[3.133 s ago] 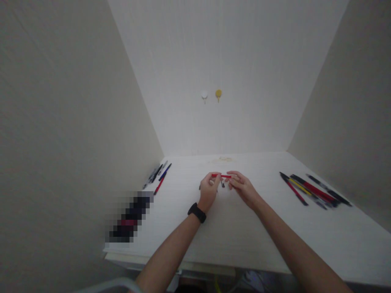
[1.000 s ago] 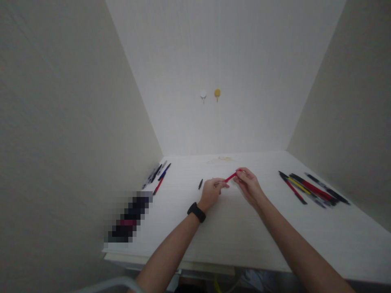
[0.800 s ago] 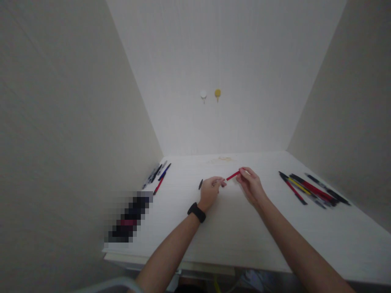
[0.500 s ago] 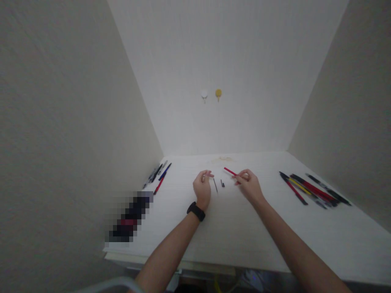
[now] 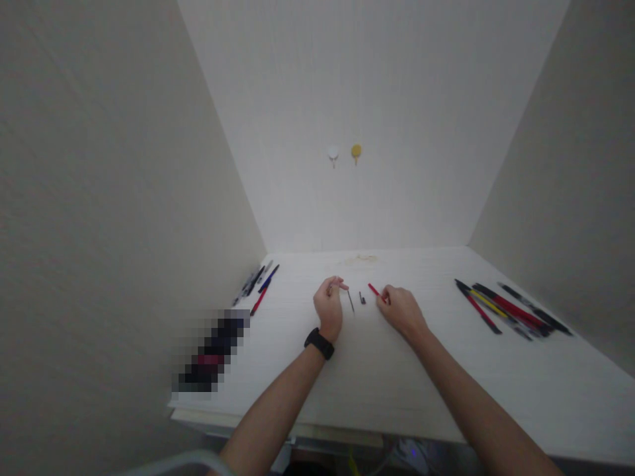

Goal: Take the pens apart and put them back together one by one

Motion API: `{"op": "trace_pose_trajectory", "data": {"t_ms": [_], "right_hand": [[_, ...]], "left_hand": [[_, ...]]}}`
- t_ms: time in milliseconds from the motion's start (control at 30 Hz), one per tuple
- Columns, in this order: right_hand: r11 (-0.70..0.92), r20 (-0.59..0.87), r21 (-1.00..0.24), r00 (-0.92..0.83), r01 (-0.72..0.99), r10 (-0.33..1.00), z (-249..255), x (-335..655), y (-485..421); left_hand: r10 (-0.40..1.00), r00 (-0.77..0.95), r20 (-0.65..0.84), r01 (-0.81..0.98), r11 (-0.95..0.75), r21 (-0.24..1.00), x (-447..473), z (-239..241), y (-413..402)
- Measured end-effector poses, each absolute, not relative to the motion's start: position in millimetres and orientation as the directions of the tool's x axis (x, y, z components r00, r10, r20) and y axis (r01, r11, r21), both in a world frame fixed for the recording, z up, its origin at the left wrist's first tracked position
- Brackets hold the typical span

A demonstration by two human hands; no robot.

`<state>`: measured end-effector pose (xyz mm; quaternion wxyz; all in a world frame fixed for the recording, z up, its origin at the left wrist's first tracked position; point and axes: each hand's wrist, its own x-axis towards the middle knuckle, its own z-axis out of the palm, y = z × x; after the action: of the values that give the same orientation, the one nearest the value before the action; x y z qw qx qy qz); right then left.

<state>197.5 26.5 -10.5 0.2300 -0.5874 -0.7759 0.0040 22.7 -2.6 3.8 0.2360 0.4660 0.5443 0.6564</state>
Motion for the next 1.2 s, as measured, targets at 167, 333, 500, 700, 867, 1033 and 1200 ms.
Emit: {"op": "trace_pose_trajectory", "data": {"t_ms": [167,333,500,700,867,1033,1200], "right_hand": [[0.349,0.295,-0.241,-0.274,0.906,0.915,-11,194,24],[0.361,0.327,-0.25,-0.273,0.898,0.905,-5,193,20],[0.485,0.536,-0.373,-0.243,0.791,0.809,0,192,15],[0.61,0.549,-0.648,-0.277,0.456,0.789,-6,187,14],[0.617,0.548,-0.674,-0.284,0.406,0.787,-8,185,16],[0.655,0.566,-0.607,-0.334,0.449,0.754,-6,186,17],[0.518,0.571,-0.472,-0.2,0.713,0.796,-6,197,23]], "left_hand": [[0.819,-0.44,0.369,0.195,-0.314,0.929,24,6,-4],[0.829,-0.387,0.403,0.237,-0.333,0.913,24,5,-3],[0.878,-0.244,0.411,0.405,-0.292,0.866,26,0,-4],[0.911,-0.124,0.393,0.511,-0.281,0.812,27,-1,-6],[0.908,-0.065,0.414,0.583,-0.302,0.754,28,-1,-5],[0.911,-0.036,0.41,0.576,-0.316,0.754,30,-1,-7],[0.883,-0.192,0.428,0.459,-0.305,0.835,28,3,-8]]}}
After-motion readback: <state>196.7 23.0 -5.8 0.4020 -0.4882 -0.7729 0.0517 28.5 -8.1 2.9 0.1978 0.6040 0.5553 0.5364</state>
